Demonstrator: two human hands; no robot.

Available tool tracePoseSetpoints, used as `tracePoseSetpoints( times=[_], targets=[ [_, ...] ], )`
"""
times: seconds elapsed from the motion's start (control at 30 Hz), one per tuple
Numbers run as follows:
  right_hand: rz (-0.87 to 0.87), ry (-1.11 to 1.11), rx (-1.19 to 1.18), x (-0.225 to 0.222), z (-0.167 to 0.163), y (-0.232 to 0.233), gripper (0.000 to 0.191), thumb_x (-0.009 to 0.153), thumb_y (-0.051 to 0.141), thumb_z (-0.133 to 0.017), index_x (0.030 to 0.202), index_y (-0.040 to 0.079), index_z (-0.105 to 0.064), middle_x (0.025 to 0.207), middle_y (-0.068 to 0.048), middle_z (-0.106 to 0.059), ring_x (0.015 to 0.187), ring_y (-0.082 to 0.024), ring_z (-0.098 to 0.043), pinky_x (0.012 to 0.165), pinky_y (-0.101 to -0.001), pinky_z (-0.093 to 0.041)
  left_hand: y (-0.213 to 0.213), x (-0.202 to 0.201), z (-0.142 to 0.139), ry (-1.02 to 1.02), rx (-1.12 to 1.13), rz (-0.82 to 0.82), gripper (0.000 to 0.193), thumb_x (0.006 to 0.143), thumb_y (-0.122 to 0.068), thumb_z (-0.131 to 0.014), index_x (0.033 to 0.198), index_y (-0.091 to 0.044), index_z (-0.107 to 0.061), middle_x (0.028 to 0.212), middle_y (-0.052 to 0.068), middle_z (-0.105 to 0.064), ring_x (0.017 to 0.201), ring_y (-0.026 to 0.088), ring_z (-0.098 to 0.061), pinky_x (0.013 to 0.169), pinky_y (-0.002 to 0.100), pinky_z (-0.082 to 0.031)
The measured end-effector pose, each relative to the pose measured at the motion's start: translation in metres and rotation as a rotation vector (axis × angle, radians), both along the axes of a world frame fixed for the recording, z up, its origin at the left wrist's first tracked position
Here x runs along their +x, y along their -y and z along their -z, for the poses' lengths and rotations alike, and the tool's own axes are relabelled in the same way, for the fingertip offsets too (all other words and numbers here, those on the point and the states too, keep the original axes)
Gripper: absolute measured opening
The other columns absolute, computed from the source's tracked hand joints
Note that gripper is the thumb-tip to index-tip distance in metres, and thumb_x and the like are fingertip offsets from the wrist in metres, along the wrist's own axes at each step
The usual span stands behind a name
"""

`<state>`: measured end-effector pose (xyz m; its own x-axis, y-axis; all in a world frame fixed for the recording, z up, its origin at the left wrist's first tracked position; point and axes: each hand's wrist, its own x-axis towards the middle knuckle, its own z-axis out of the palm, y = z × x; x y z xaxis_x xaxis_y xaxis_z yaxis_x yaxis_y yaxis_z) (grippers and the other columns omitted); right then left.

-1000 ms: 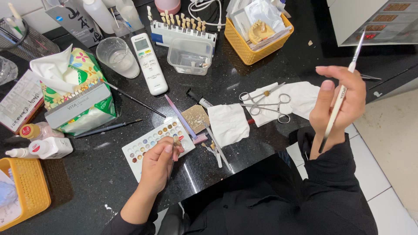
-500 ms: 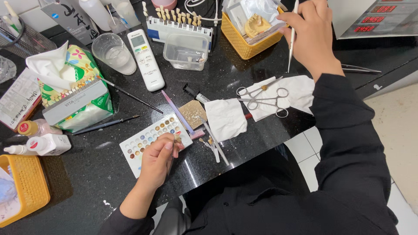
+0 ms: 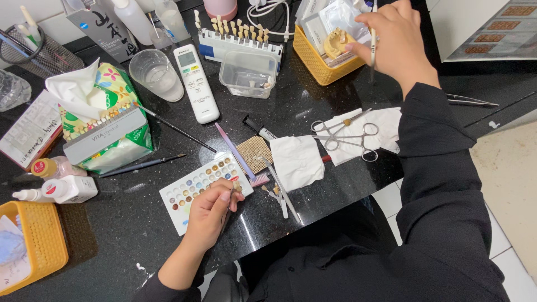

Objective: The person holds a small dental crown with tweezers and uses a fine brush to apply ceramic or stain material to it, checking the shade against a VITA shade guide. They wipe the brush on a tissue, work over a mesh pad, and place the finished crown onto a plaster dental model on the bench.

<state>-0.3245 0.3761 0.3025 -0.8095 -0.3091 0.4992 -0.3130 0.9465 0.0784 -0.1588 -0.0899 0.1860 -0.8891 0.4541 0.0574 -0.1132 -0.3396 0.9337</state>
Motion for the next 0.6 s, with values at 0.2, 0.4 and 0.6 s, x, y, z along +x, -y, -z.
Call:
tracePoseSetpoints(
  times=[0.2, 0.4, 0.6],
  targets=[
    [0.057, 0.137, -0.060, -0.023, 0.003, 0.033, 0.096, 0.076, 0.044, -0.093, 0.151, 0.001, -0.051, 0.137, -0.021, -0.058, 0.107, -0.040, -0.064, 0.092, -0.0466, -0.048, 0.000, -0.002, -0.003, -0.017, -0.020, -0.009, 0.029, 0.110, -0.014, -0.050, 0.089, 0.002, -0.063, 0.101, 0.009, -0.058, 0.096, 0.014, -0.056, 0.090, 0.030, -0.044],
    [0.098, 0.187, -0.071, -0.035, 0.012, 0.037, 0.103, 0.072, 0.038, -0.096, 0.150, -0.004, -0.045, 0.142, -0.025, -0.053, 0.107, -0.042, -0.067, 0.091, -0.0472, -0.052, -0.002, -0.001, -0.002, 0.005, 0.020, -0.013, 0.025, 0.109, -0.012, -0.051, 0.096, 0.004, -0.065, 0.101, 0.008, -0.055, 0.093, 0.014, -0.057, 0.088, 0.030, -0.046],
    [0.024, 0.091, -0.089, -0.031, 0.016, 0.036, 0.092, 0.074, 0.029, -0.095, 0.148, 0.003, -0.045, 0.141, -0.017, -0.053, 0.109, -0.038, -0.066, 0.087, -0.0481, -0.051, -0.001, 0.000, 0.001, -0.010, 0.002, -0.009, 0.022, 0.109, -0.012, -0.051, 0.098, 0.003, -0.063, 0.103, 0.008, -0.055, 0.093, 0.015, -0.060, 0.087, 0.031, -0.049]
  ],
)
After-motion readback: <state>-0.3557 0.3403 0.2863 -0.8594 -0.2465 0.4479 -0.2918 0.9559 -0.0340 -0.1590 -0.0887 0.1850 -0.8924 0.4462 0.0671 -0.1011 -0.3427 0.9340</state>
